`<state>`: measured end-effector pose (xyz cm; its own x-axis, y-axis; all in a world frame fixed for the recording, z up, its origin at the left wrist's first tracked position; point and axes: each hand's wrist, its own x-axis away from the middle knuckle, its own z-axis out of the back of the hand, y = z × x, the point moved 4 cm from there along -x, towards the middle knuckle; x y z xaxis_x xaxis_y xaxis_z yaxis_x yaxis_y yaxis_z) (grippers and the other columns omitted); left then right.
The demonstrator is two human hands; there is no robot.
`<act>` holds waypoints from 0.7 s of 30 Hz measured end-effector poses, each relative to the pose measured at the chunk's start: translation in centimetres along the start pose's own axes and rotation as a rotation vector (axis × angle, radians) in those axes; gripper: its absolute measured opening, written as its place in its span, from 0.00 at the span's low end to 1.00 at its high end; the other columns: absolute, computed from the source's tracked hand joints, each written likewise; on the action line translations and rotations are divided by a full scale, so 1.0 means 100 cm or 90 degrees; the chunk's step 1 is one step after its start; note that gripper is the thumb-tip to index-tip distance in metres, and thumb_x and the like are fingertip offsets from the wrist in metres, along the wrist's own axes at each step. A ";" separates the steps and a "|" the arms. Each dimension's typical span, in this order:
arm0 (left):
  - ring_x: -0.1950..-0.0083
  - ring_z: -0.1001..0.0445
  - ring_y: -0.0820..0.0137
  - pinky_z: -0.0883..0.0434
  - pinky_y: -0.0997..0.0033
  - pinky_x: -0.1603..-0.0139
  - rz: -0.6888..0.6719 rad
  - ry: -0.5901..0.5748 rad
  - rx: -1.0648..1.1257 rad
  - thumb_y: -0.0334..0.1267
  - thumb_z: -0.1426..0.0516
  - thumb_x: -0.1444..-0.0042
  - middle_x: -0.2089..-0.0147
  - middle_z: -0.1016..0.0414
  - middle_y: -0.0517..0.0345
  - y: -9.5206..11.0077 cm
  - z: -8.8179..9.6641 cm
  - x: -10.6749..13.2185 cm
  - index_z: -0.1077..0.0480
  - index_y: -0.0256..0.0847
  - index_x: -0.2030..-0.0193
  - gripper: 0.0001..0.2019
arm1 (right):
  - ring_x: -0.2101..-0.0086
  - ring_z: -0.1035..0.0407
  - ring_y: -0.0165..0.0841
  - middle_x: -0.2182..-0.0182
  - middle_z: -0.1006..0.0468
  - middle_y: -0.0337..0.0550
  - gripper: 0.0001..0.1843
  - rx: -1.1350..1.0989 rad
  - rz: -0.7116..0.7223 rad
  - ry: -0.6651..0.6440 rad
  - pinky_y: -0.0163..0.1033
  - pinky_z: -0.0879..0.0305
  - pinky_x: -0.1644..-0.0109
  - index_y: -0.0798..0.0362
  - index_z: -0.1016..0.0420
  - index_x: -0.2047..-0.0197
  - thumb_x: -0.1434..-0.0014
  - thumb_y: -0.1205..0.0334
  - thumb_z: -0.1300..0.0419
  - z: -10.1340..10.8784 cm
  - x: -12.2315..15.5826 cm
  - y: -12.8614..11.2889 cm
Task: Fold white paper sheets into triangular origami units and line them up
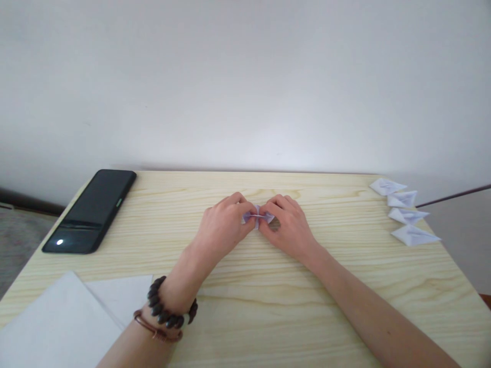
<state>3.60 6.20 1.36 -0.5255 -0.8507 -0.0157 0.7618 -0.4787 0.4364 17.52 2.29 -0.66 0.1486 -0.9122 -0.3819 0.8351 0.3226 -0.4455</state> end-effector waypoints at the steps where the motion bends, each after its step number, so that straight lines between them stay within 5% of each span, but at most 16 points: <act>1: 0.64 0.26 0.69 0.38 0.71 0.68 0.003 -0.001 0.003 0.40 0.43 0.43 0.58 0.25 0.64 -0.001 -0.001 -0.001 0.23 0.52 0.61 0.07 | 0.64 0.35 0.38 0.67 0.27 0.43 0.05 0.008 -0.005 -0.002 0.44 0.38 0.57 0.52 0.25 0.65 0.44 0.65 0.42 0.000 0.000 0.000; 10: 0.66 0.26 0.72 0.30 0.74 0.64 -0.069 -0.101 0.255 0.40 0.39 0.50 0.64 0.23 0.60 -0.024 0.014 -0.007 0.24 0.44 0.55 0.14 | 0.63 0.33 0.37 0.66 0.27 0.45 0.06 -0.052 -0.023 -0.013 0.44 0.36 0.56 0.54 0.25 0.64 0.42 0.66 0.43 0.002 -0.001 0.005; 16: 0.64 0.23 0.71 0.27 0.75 0.63 -0.041 -0.037 0.272 0.37 0.43 0.46 0.63 0.20 0.60 -0.033 0.021 -0.007 0.22 0.43 0.61 0.09 | 0.64 0.29 0.33 0.60 0.22 0.46 0.16 -0.225 -0.058 -0.020 0.40 0.31 0.56 0.54 0.28 0.50 0.40 0.58 0.40 0.012 -0.003 0.018; 21: 0.65 0.23 0.71 0.25 0.76 0.64 -0.047 0.008 0.270 0.36 0.43 0.47 0.63 0.19 0.58 -0.034 0.027 -0.006 0.21 0.41 0.63 0.09 | 0.64 0.24 0.33 0.63 0.18 0.41 0.11 -0.354 -0.160 -0.043 0.37 0.28 0.59 0.50 0.23 0.57 0.42 0.56 0.37 0.013 -0.004 0.038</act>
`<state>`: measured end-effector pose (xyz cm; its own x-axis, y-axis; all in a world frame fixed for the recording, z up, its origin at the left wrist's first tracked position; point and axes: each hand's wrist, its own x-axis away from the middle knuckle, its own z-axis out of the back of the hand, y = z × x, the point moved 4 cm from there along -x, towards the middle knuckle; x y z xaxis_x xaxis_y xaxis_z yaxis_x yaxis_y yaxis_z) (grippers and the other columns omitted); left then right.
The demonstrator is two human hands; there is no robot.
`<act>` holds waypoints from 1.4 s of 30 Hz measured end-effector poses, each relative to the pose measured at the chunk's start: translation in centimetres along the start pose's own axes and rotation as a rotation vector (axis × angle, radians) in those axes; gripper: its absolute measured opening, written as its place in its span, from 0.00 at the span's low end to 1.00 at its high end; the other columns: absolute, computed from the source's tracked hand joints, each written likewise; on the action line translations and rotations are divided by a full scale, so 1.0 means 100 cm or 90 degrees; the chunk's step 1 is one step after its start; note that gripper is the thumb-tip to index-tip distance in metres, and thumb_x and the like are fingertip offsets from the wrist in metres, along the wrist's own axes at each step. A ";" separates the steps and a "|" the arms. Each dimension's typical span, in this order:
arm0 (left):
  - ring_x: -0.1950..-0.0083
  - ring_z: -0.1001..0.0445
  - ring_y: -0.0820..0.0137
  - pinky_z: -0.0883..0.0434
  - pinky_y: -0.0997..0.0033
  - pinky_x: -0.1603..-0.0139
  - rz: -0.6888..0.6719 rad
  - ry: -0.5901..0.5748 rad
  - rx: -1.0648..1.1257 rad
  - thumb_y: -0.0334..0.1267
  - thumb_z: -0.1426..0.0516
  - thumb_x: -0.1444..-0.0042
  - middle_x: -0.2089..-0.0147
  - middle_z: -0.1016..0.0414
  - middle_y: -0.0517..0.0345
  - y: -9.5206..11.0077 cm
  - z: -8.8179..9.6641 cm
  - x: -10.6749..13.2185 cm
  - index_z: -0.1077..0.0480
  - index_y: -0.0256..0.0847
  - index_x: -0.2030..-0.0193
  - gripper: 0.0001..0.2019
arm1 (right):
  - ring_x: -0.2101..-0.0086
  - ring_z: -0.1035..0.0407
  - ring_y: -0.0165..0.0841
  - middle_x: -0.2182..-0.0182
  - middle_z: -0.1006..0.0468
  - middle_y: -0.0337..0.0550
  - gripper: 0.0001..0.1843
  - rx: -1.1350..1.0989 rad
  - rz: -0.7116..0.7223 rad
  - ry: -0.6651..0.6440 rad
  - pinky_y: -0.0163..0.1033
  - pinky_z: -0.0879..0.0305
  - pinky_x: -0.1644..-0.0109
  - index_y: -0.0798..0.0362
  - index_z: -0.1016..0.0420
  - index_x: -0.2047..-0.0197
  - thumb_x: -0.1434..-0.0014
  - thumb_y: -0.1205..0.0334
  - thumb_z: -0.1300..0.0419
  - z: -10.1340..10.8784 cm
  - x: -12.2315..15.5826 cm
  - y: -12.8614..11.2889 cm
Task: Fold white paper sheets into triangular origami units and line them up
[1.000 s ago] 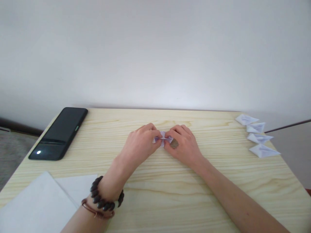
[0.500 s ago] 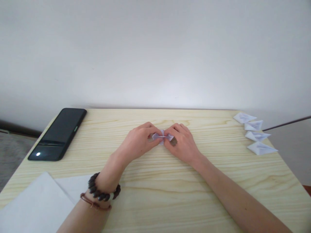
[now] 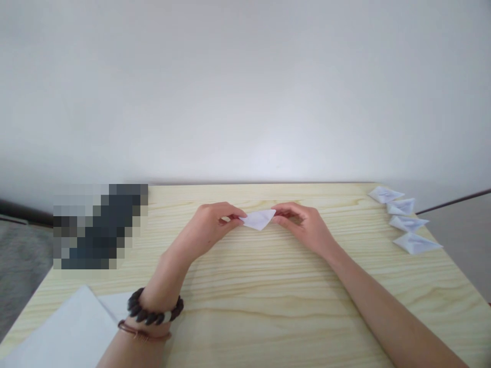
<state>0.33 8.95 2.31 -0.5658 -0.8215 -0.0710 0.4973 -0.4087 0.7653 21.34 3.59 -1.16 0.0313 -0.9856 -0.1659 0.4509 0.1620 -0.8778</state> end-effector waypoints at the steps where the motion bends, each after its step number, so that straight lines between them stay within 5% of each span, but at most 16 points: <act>1: 0.65 0.23 0.71 0.25 0.76 0.64 0.003 0.000 0.007 0.37 0.43 0.47 0.63 0.19 0.58 0.000 0.001 0.000 0.21 0.40 0.63 0.09 | 0.64 0.24 0.33 0.63 0.18 0.41 0.10 -0.009 0.000 0.006 0.36 0.28 0.59 0.50 0.22 0.58 0.42 0.56 0.38 0.001 0.000 0.001; 17: 0.62 0.23 0.70 0.29 0.73 0.61 -0.133 -0.031 -0.095 0.33 0.45 0.42 0.61 0.19 0.55 0.010 0.001 0.003 0.22 0.40 0.64 0.09 | 0.66 0.22 0.35 0.63 0.17 0.41 0.10 0.040 0.091 0.056 0.38 0.24 0.62 0.47 0.20 0.57 0.42 0.55 0.38 0.000 0.004 -0.003; 29: 0.62 0.25 0.72 0.31 0.74 0.59 -0.168 -0.062 -0.118 0.29 0.47 0.41 0.62 0.23 0.56 0.011 -0.006 0.004 0.25 0.40 0.65 0.09 | 0.63 0.24 0.30 0.63 0.19 0.43 0.09 0.167 0.275 0.019 0.35 0.28 0.57 0.51 0.23 0.59 0.35 0.63 0.45 -0.009 0.008 -0.014; 35: 0.60 0.24 0.71 0.31 0.73 0.58 -0.167 -0.056 -0.123 0.30 0.47 0.40 0.60 0.22 0.56 0.006 -0.006 0.004 0.25 0.40 0.64 0.09 | 0.63 0.25 0.31 0.62 0.19 0.44 0.09 0.172 0.291 0.016 0.35 0.27 0.58 0.52 0.23 0.58 0.35 0.63 0.46 -0.009 0.009 -0.016; 42: 0.66 0.23 0.71 0.28 0.74 0.63 -0.057 -0.008 -0.090 0.36 0.45 0.43 0.64 0.19 0.60 0.001 0.001 0.002 0.24 0.42 0.62 0.08 | 0.65 0.23 0.32 0.64 0.18 0.42 0.09 0.167 0.251 0.075 0.36 0.26 0.59 0.49 0.21 0.59 0.37 0.60 0.43 -0.006 0.009 -0.013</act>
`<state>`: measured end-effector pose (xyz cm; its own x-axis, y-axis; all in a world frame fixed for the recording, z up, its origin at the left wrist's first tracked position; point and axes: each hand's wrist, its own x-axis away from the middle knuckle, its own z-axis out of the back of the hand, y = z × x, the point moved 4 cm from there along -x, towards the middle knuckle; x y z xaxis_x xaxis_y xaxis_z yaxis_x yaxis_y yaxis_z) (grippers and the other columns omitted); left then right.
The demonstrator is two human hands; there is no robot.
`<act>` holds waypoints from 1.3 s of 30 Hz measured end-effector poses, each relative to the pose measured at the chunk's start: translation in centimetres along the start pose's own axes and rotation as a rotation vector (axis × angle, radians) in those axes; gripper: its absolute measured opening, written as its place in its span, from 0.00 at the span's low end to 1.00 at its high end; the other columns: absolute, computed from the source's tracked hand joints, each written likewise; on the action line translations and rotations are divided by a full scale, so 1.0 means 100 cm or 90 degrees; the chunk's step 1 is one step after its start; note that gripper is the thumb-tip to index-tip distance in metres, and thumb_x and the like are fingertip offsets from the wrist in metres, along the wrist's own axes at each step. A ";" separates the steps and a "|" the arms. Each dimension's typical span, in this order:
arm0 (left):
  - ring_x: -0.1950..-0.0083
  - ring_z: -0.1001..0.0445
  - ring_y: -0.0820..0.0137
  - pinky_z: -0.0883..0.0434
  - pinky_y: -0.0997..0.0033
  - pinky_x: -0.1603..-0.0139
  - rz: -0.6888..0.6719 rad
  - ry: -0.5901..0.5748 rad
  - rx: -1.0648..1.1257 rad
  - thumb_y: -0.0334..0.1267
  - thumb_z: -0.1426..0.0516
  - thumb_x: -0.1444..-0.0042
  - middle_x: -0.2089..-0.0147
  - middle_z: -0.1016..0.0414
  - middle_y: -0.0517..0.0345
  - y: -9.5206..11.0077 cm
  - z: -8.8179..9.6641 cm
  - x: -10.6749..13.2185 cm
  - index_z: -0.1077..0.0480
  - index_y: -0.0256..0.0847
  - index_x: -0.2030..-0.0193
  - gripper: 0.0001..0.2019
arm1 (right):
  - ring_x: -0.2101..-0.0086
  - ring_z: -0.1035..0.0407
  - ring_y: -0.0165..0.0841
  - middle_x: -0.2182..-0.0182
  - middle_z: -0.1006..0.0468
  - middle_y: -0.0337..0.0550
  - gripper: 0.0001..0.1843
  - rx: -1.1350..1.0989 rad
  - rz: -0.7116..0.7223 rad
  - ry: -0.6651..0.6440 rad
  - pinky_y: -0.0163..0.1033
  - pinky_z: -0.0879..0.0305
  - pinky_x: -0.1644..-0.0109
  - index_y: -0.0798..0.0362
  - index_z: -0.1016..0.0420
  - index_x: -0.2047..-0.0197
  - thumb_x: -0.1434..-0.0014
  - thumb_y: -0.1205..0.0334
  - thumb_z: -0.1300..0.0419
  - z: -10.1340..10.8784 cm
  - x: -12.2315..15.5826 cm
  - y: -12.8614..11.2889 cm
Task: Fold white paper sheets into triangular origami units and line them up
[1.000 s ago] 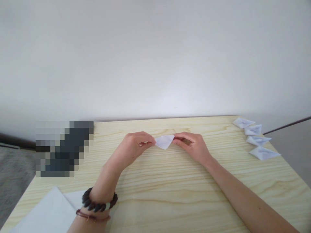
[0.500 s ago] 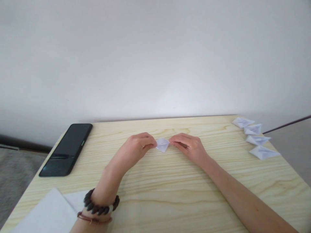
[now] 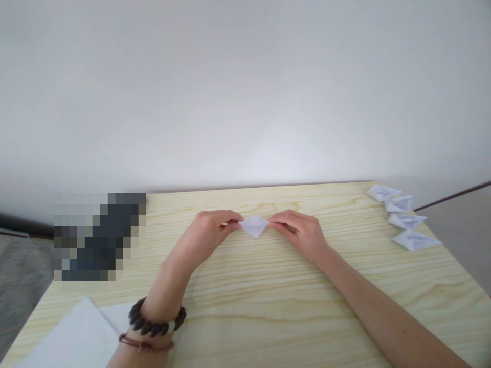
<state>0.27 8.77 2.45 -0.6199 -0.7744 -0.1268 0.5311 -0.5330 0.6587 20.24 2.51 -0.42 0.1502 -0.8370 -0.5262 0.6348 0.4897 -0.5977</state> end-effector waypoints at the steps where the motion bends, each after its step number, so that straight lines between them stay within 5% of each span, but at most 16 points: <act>1: 0.67 0.24 0.71 0.28 0.74 0.63 -0.002 0.008 0.000 0.36 0.45 0.43 0.66 0.19 0.60 0.001 0.001 0.000 0.23 0.42 0.64 0.08 | 0.66 0.23 0.32 0.65 0.17 0.41 0.09 0.003 -0.001 0.003 0.36 0.26 0.60 0.49 0.21 0.60 0.37 0.60 0.43 0.000 0.000 0.000; 8: 0.64 0.23 0.71 0.29 0.74 0.61 -0.067 0.019 0.006 0.34 0.46 0.42 0.64 0.20 0.56 0.009 -0.005 0.000 0.24 0.40 0.67 0.09 | 0.67 0.23 0.32 0.67 0.17 0.41 0.09 -0.009 0.010 0.003 0.35 0.26 0.61 0.49 0.20 0.62 0.37 0.61 0.43 0.001 -0.002 -0.002; 16: 0.69 0.25 0.71 0.28 0.74 0.70 0.068 0.069 0.203 0.46 0.48 0.40 0.67 0.24 0.58 -0.007 -0.021 -0.003 0.37 0.40 0.51 0.15 | 0.69 0.25 0.33 0.68 0.18 0.44 0.09 -0.092 -0.142 0.072 0.36 0.27 0.67 0.50 0.20 0.63 0.39 0.57 0.41 0.008 -0.004 0.013; 19: 0.72 0.29 0.73 0.31 0.74 0.69 0.068 0.114 0.111 0.45 0.56 0.34 0.71 0.27 0.60 -0.005 -0.024 -0.004 0.37 0.39 0.53 0.14 | 0.73 0.26 0.32 0.70 0.19 0.44 0.11 -0.158 -0.216 0.090 0.35 0.27 0.69 0.51 0.20 0.63 0.40 0.55 0.41 0.008 -0.001 0.020; 25: 0.70 0.29 0.70 0.34 0.72 0.68 0.040 0.103 -0.067 0.41 0.55 0.35 0.68 0.25 0.56 0.003 -0.032 -0.003 0.31 0.39 0.63 0.14 | 0.73 0.25 0.33 0.70 0.19 0.45 0.13 -0.185 -0.259 0.113 0.37 0.25 0.68 0.53 0.19 0.62 0.42 0.53 0.39 0.015 0.006 0.025; 30: 0.64 0.28 0.66 0.33 0.68 0.61 0.000 0.078 -0.123 0.39 0.53 0.36 0.65 0.24 0.53 0.014 -0.044 0.002 0.28 0.40 0.63 0.13 | 0.74 0.24 0.33 0.69 0.18 0.45 0.13 -0.153 -0.319 0.125 0.37 0.24 0.70 0.52 0.18 0.62 0.44 0.53 0.38 0.048 0.036 0.029; 39: 0.53 0.30 0.61 0.35 0.59 0.49 -0.079 0.048 -0.144 0.38 0.52 0.37 0.57 0.24 0.50 0.036 -0.063 0.002 0.27 0.38 0.58 0.13 | 0.78 0.27 0.33 0.71 0.18 0.46 0.18 0.007 -0.520 0.177 0.39 0.26 0.74 0.54 0.18 0.59 0.48 0.50 0.35 0.152 0.138 0.039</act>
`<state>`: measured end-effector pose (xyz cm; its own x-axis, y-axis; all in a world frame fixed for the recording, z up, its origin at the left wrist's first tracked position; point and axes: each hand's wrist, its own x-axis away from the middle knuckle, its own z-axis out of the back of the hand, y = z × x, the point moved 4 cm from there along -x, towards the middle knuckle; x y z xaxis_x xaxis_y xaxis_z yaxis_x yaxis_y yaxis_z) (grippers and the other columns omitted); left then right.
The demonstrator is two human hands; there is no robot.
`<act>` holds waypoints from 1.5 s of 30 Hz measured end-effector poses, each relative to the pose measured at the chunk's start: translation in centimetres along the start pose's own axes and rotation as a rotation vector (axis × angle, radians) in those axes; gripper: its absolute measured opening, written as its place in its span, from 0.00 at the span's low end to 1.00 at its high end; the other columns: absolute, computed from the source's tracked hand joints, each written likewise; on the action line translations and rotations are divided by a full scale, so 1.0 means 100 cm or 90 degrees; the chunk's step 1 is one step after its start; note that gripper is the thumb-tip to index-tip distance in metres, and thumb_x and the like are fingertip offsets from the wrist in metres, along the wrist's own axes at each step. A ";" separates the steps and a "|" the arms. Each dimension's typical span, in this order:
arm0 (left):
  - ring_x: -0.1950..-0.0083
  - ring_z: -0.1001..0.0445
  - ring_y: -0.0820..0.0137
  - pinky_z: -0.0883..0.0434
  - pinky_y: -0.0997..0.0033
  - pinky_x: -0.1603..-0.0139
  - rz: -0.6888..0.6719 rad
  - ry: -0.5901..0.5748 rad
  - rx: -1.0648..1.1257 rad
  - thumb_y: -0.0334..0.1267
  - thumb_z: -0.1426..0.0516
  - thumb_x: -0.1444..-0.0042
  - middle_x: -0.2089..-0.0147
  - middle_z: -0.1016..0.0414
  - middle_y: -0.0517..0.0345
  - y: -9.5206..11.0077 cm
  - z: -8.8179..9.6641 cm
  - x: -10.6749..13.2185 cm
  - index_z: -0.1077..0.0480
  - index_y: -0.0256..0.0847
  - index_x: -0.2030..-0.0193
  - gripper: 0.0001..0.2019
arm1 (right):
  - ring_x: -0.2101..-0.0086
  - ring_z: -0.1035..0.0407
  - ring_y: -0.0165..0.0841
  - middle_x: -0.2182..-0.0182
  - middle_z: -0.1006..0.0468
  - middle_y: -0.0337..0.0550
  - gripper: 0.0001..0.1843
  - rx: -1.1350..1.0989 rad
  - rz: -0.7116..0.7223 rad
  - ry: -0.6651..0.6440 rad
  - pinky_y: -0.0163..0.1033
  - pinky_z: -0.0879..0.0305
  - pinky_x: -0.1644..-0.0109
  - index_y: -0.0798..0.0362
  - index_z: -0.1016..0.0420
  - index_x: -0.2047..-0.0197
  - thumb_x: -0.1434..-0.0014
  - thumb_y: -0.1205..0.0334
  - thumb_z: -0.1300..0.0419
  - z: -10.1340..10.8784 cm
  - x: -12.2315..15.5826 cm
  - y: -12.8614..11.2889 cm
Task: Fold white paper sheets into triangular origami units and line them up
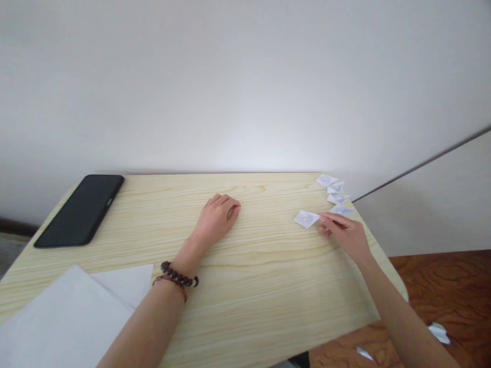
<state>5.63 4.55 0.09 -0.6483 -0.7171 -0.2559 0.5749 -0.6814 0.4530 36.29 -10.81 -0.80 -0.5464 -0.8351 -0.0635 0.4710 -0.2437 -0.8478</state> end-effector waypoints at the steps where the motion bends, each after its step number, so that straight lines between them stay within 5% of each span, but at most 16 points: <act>1: 0.51 0.31 0.60 0.36 0.58 0.47 -0.013 0.003 -0.005 0.38 0.51 0.37 0.54 0.24 0.50 0.003 -0.002 0.001 0.27 0.38 0.56 0.13 | 0.78 0.27 0.33 0.70 0.18 0.46 0.19 0.007 -0.015 0.011 0.38 0.27 0.75 0.54 0.18 0.59 0.48 0.49 0.35 0.011 0.003 0.005; 6: 0.36 0.39 0.56 0.42 0.51 0.38 -0.070 -0.004 -0.062 0.41 0.49 0.37 0.38 0.33 0.49 0.013 -0.013 0.005 0.30 0.41 0.45 0.16 | 0.78 0.28 0.31 0.69 0.19 0.48 0.23 0.007 -0.062 0.106 0.36 0.29 0.77 0.56 0.19 0.59 0.51 0.46 0.34 0.055 0.012 0.025; 11: 0.34 0.42 0.56 0.43 0.50 0.35 -0.076 -0.023 -0.083 0.42 0.51 0.36 0.35 0.35 0.49 0.014 -0.016 0.006 0.31 0.41 0.43 0.18 | 0.77 0.30 0.32 0.73 0.21 0.46 0.26 0.019 -0.089 0.144 0.37 0.29 0.76 0.57 0.20 0.55 0.50 0.45 0.36 0.074 0.013 0.042; 16: 0.34 0.41 0.55 0.42 0.50 0.36 -0.073 -0.030 -0.094 0.42 0.51 0.36 0.36 0.35 0.49 0.015 -0.014 0.005 0.31 0.41 0.43 0.18 | 0.75 0.35 0.28 0.62 0.25 0.48 0.22 0.237 0.098 0.237 0.37 0.33 0.73 0.54 0.22 0.53 0.45 0.49 0.40 0.070 0.010 0.023; 19: 0.35 0.41 0.55 0.41 0.50 0.36 -0.074 -0.023 -0.094 0.42 0.51 0.36 0.36 0.35 0.49 0.014 -0.015 0.004 0.31 0.41 0.43 0.18 | 0.78 0.41 0.27 0.66 0.28 0.45 0.16 0.327 0.226 0.242 0.38 0.36 0.73 0.54 0.20 0.58 0.43 0.53 0.41 0.042 0.015 -0.002; 25: 0.33 0.43 0.57 0.44 0.53 0.33 -0.043 -0.068 -0.124 0.41 0.52 0.35 0.34 0.38 0.47 0.021 -0.010 0.015 0.33 0.40 0.41 0.19 | 0.63 0.30 0.34 0.67 0.26 0.45 0.08 0.272 0.461 0.052 0.40 0.31 0.57 0.52 0.23 0.62 0.39 0.66 0.44 -0.062 0.033 -0.060; 29: 0.34 0.41 0.57 0.39 0.51 0.36 0.044 -0.125 -0.169 0.38 0.49 0.37 0.34 0.40 0.48 0.020 0.016 0.045 0.35 0.43 0.39 0.19 | 0.62 0.29 0.34 0.65 0.24 0.45 0.08 0.231 0.483 -0.109 0.38 0.31 0.57 0.52 0.25 0.60 0.38 0.68 0.45 -0.125 0.035 -0.088; 33: 0.43 0.33 0.54 0.33 0.49 0.44 0.222 -0.151 -0.262 0.43 0.42 0.43 0.44 0.32 0.47 -0.007 0.063 0.096 0.33 0.43 0.44 0.20 | 0.63 0.29 0.34 0.62 0.25 0.45 0.11 0.272 0.481 -0.199 0.38 0.33 0.58 0.52 0.25 0.56 0.37 0.67 0.48 -0.172 0.028 -0.113; 38: 0.44 0.33 0.46 0.32 0.43 0.48 0.429 -0.149 -0.376 0.57 0.43 0.47 0.47 0.33 0.43 -0.039 0.107 0.183 0.35 0.38 0.45 0.29 | 0.63 0.29 0.34 0.62 0.23 0.43 0.12 0.305 0.486 -0.222 0.38 0.36 0.59 0.51 0.25 0.55 0.37 0.66 0.48 -0.209 0.023 -0.137; 41: 0.36 0.39 0.48 0.34 0.47 0.42 0.440 -0.162 -0.334 0.57 0.45 0.46 0.37 0.39 0.42 -0.043 0.101 0.215 0.43 0.38 0.37 0.35 | 0.63 0.29 0.35 0.63 0.23 0.43 0.13 0.289 0.514 -0.211 0.38 0.37 0.58 0.50 0.25 0.53 0.37 0.65 0.48 -0.218 0.025 -0.138; 45: 0.29 0.51 0.50 0.41 0.46 0.35 0.414 -0.092 -0.304 0.56 0.52 0.38 0.29 0.49 0.42 -0.044 0.082 0.208 0.51 0.39 0.32 0.34 | 0.64 0.29 0.36 0.66 0.23 0.42 0.13 0.260 0.544 -0.202 0.39 0.37 0.59 0.51 0.24 0.54 0.37 0.64 0.47 -0.216 0.027 -0.131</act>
<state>-14.52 -6.16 -0.25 -0.1514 -0.9867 0.0595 0.9875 -0.1483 0.0529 13.70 0.80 -1.25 0.2690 -0.8874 -0.3743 0.8540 0.3994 -0.3334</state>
